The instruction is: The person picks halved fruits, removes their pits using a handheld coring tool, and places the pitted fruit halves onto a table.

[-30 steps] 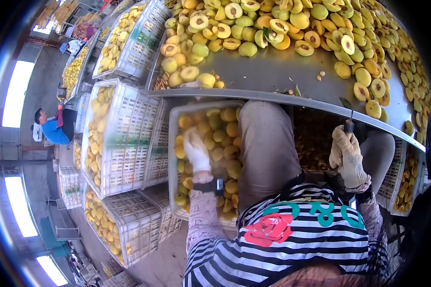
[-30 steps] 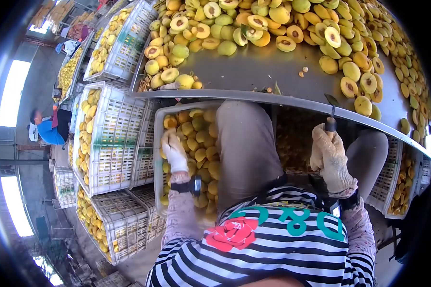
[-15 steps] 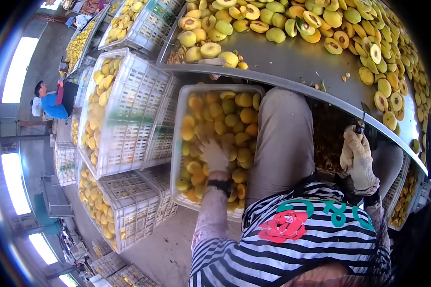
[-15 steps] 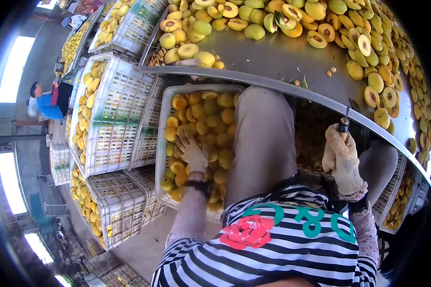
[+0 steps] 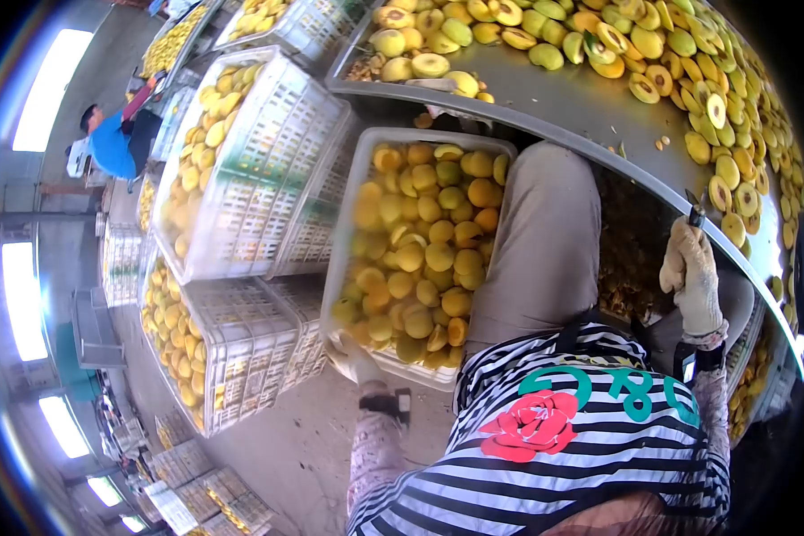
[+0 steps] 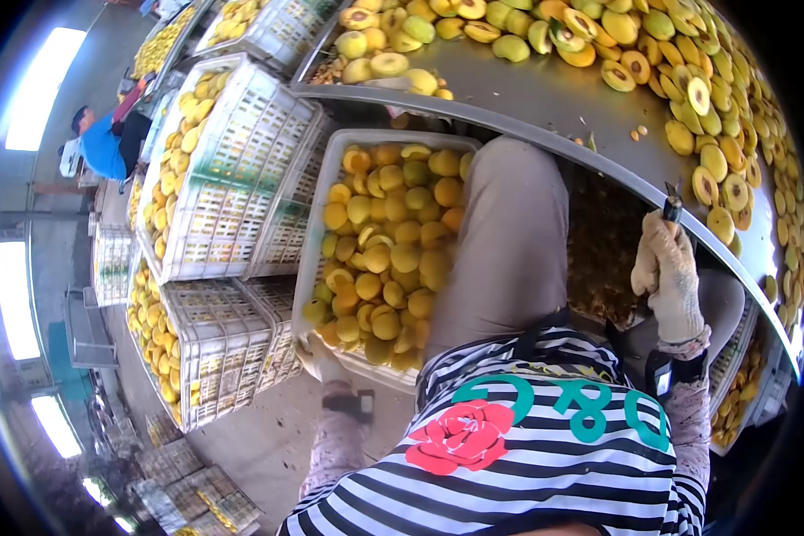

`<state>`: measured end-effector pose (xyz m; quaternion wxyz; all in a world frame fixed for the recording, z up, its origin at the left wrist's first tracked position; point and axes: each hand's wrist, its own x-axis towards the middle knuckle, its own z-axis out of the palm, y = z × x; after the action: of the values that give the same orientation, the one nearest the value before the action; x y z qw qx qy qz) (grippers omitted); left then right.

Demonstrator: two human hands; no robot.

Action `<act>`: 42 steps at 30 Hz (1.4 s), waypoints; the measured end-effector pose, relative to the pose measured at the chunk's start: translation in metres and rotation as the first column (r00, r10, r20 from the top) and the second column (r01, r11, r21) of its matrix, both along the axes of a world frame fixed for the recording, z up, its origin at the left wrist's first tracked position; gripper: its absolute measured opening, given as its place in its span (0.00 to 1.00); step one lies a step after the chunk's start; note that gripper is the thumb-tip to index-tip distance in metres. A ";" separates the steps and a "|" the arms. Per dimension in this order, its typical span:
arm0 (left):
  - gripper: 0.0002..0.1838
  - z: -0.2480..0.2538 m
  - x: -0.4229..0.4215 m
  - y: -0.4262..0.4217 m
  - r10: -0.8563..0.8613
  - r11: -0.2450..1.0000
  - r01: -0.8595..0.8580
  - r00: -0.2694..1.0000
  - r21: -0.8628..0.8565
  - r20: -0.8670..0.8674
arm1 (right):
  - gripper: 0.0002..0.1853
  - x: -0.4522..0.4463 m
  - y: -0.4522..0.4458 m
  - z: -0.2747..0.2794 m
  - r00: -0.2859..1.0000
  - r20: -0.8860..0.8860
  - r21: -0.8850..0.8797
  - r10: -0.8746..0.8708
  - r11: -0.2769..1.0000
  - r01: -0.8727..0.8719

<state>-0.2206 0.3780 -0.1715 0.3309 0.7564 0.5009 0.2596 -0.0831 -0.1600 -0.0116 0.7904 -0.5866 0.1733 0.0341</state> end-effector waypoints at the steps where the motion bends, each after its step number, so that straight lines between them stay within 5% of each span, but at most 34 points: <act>1: 0.31 0.007 -0.013 -0.017 0.210 0.853 -0.063 0.950 -0.518 0.231 | 0.12 0.009 -0.001 0.003 0.999 0.027 -0.005 0.022 1.000 -0.022; 2: 0.31 -0.040 -0.032 -0.008 0.375 0.691 -0.078 0.889 -0.718 0.264 | 0.14 0.020 0.003 0.010 1.000 0.016 -0.013 0.002 1.000 -0.001; 3: 0.29 -0.072 -0.056 -0.010 0.169 0.648 0.083 0.953 -0.757 0.250 | 0.14 0.032 0.006 0.014 0.998 0.058 -0.038 0.005 0.999 -0.003; 4: 0.30 -0.061 -0.058 -0.031 -0.176 0.869 0.173 0.984 -0.463 0.037 | 0.14 0.049 0.005 0.016 0.998 0.064 -0.008 0.011 1.000 -0.010; 5: 0.31 -0.045 -0.058 -0.054 -0.284 0.959 0.274 0.907 -0.077 -0.311 | 0.15 0.067 0.002 0.018 0.997 0.072 0.023 0.020 1.000 -0.021; 7: 0.33 -0.032 -0.027 -0.072 0.214 0.913 -0.254 0.964 -0.320 -0.156 | 0.12 0.113 -0.008 0.014 1.000 0.028 -0.101 -0.002 0.995 0.005; 9: 0.34 -0.058 -0.041 -0.055 0.160 0.916 -0.186 0.982 -0.354 -0.100 | 0.12 0.151 -0.013 0.003 0.993 0.023 -0.406 -0.112 0.907 0.112; 10: 0.34 -0.045 -0.036 -0.059 0.157 0.921 -0.197 0.977 -0.335 -0.143 | 0.13 0.157 0.004 0.020 0.992 -0.017 -0.800 -0.128 0.597 0.064; 11: 0.34 -0.031 -0.033 -0.063 0.154 0.927 -0.208 0.969 -0.312 -0.191 | 0.14 0.163 -0.006 0.008 0.991 0.130 -0.866 0.021 0.489 0.103; 13: 0.34 -0.036 -0.035 -0.065 0.193 0.924 -0.232 0.969 -0.304 -0.152 | 0.17 0.170 -0.030 -0.036 0.878 0.319 -0.936 0.358 0.266 0.231; 15: 0.36 -0.024 -0.030 -0.068 0.190 0.903 -0.216 0.976 -0.371 -0.106 | 0.18 0.162 -0.027 -0.036 0.910 0.140 -0.987 0.391 0.133 0.094; 17: 0.35 -0.026 -0.028 -0.066 0.214 0.896 -0.257 0.964 -0.362 -0.156 | 0.17 0.155 -0.018 -0.023 0.926 0.063 -0.987 0.373 0.159 0.003; 20: 0.33 -0.105 -0.054 -0.042 0.129 0.931 -0.149 0.988 -0.333 -0.081 | 0.16 0.150 -0.004 -0.008 0.920 0.059 -0.992 0.388 0.128 0.010; 23: 0.30 -0.132 -0.059 -0.039 0.236 0.840 -0.166 0.969 -0.517 0.072 | 0.15 0.136 0.016 0.021 0.851 0.355 -0.928 0.387 0.035 0.371; 24: 0.28 -0.124 -0.045 -0.041 0.222 0.845 -0.170 0.974 -0.507 0.043 | 0.14 0.151 -0.001 -0.007 0.879 0.375 -0.915 0.294 0.268 0.300; 25: 0.25 -0.092 -0.039 -0.049 0.200 0.853 -0.169 0.980 -0.494 0.010 | 0.13 0.147 0.001 -0.006 0.914 0.339 -0.908 0.223 0.332 0.255; 27: 0.21 -0.047 -0.035 -0.062 0.177 0.865 -0.182 0.983 -0.467 -0.055 | 0.15 0.129 0.034 0.021 0.968 0.246 -0.737 0.044 0.657 0.157; 29: 0.21 -0.070 -0.045 -0.056 0.256 0.838 -0.142 0.955 -0.526 0.150 | 0.17 0.115 0.066 0.061 0.995 0.060 -0.706 0.080 0.709 -0.015; 30: 0.22 -0.034 -0.029 -0.065 0.257 0.835 -0.212 0.966 -0.507 0.019 | 0.15 0.093 0.097 0.108 0.975 0.072 -0.600 0.212 0.790 -0.127; 31: 0.23 0.001 -0.018 -0.074 0.265 0.834 -0.287 0.957 -0.471 -0.115 | 0.13 0.071 0.116 0.145 0.934 0.104 -0.483 0.343 0.838 -0.254; 33: 0.22 -0.033 -0.029 -0.071 0.262 0.865 -0.206 0.963 -0.458 0.063 | 0.16 0.051 0.109 0.139 0.681 0.387 -0.279 0.621 0.783 -0.556; 34: 0.22 -0.039 -0.030 -0.070 0.295 0.859 -0.229 0.952 -0.459 0.077 | 0.17 0.048 0.110 0.142 0.449 0.530 -0.189 0.720 0.616 -0.765; 36: 0.21 -0.047 -0.031 -0.065 0.320 0.851 -0.245 0.943 -0.465 0.088 | 0.14 0.048 0.122 0.162 -0.052 0.758 -0.287 0.650 0.261 -0.921; 38: 0.20 -0.047 -0.035 -0.062 0.297 0.852 -0.229 0.952 -0.472 0.074 | 0.17 0.027 0.137 0.199 -0.174 0.825 -0.367 0.538 0.276 -0.888; 42: 0.19 -0.059 -0.040 -0.056 0.285 0.845 -0.167 0.944 -0.508 0.164 | 0.18 0.014 0.129 0.210 -0.237 0.756 -0.518 0.610 0.337 -0.786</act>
<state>-0.2606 0.3224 -0.2308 0.5340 0.5478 0.5939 0.2491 -0.0688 -0.0311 0.1986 0.6061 -0.4123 -0.6592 0.1677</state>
